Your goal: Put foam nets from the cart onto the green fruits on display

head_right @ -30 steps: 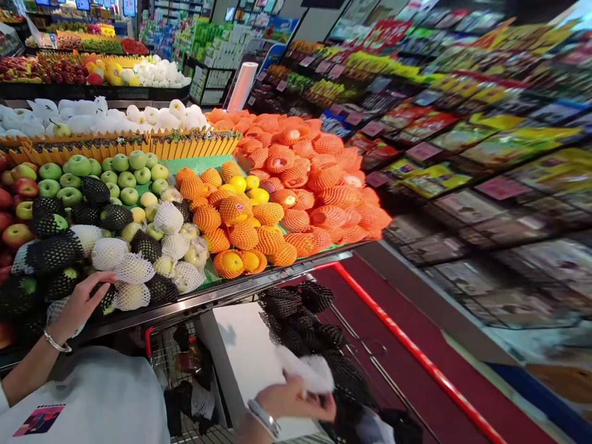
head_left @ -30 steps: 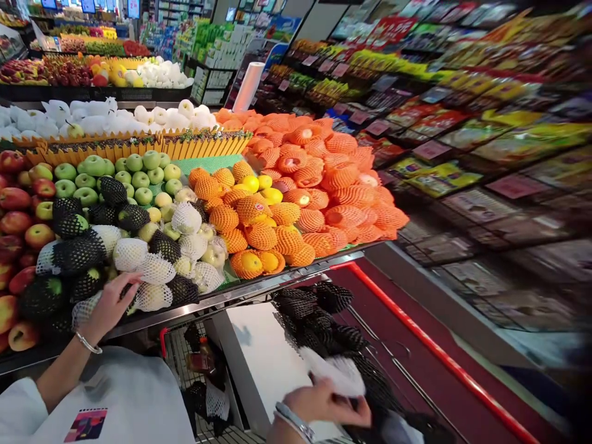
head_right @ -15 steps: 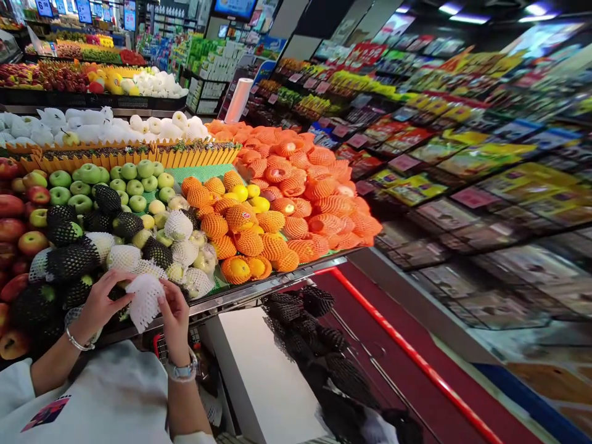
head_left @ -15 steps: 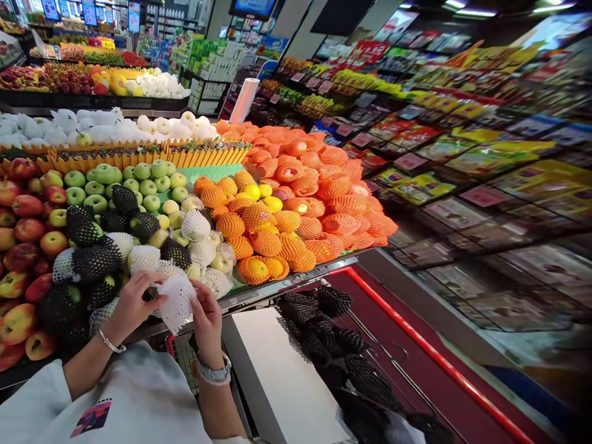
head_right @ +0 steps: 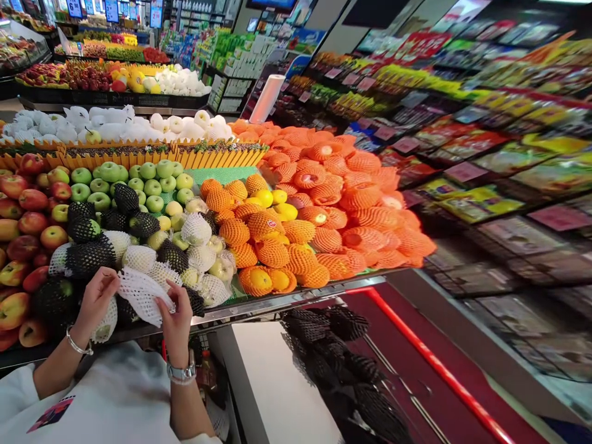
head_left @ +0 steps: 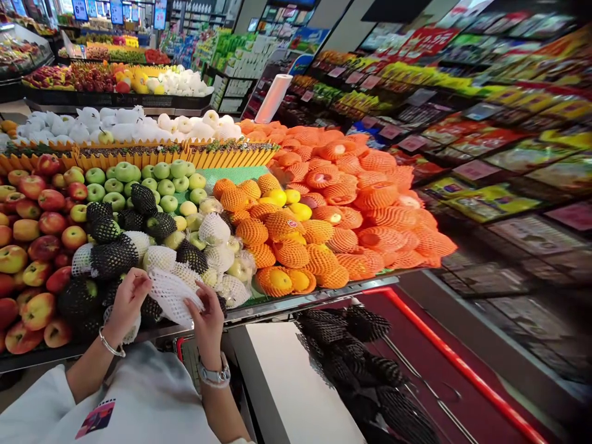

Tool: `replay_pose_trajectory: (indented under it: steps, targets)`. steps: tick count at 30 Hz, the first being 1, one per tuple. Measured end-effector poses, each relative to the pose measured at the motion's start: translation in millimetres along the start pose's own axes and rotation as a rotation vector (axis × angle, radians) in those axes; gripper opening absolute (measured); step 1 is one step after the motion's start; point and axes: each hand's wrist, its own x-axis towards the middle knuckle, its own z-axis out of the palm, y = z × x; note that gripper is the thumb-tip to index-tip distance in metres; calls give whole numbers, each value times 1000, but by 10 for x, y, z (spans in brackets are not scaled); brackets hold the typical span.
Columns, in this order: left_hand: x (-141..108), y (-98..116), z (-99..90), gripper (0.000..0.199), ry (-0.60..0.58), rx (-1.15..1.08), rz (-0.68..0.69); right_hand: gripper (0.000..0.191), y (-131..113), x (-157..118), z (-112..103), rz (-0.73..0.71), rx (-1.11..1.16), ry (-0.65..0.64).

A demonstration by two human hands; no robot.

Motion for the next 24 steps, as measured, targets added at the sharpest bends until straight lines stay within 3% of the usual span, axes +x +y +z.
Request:
replay_pose_trajectory:
  steps: [3, 6, 9, 12, 15, 18, 24]
  targets:
    - [-50, -35, -8, 29, -168, -175, -160, 28, 43, -28, 6, -85, -19, 89]
    - [-102, -86, -32, 30, -316, -430, -377, 20, 50, -57, -3, -111, 29, 58]
    - [-128, -144, -44, 30, -397, -426, -466, 15, 28, -82, -10, -141, 75, 3]
    - [-117, -175, -5, 32, -468, -301, -419, 12, -11, -83, -5, -205, 150, -50]
    - [-111, -182, 54, 37, -525, -229, -329, 11, -43, -48, 15, -184, 203, -6]
    - [-138, -245, 49, 25, -591, -91, -224, 12, -45, -1, 46, -167, 147, 31]
    - [-219, -388, -123, 41, -455, 127, -63, 20, 6, 36, 94, -102, 144, 210]
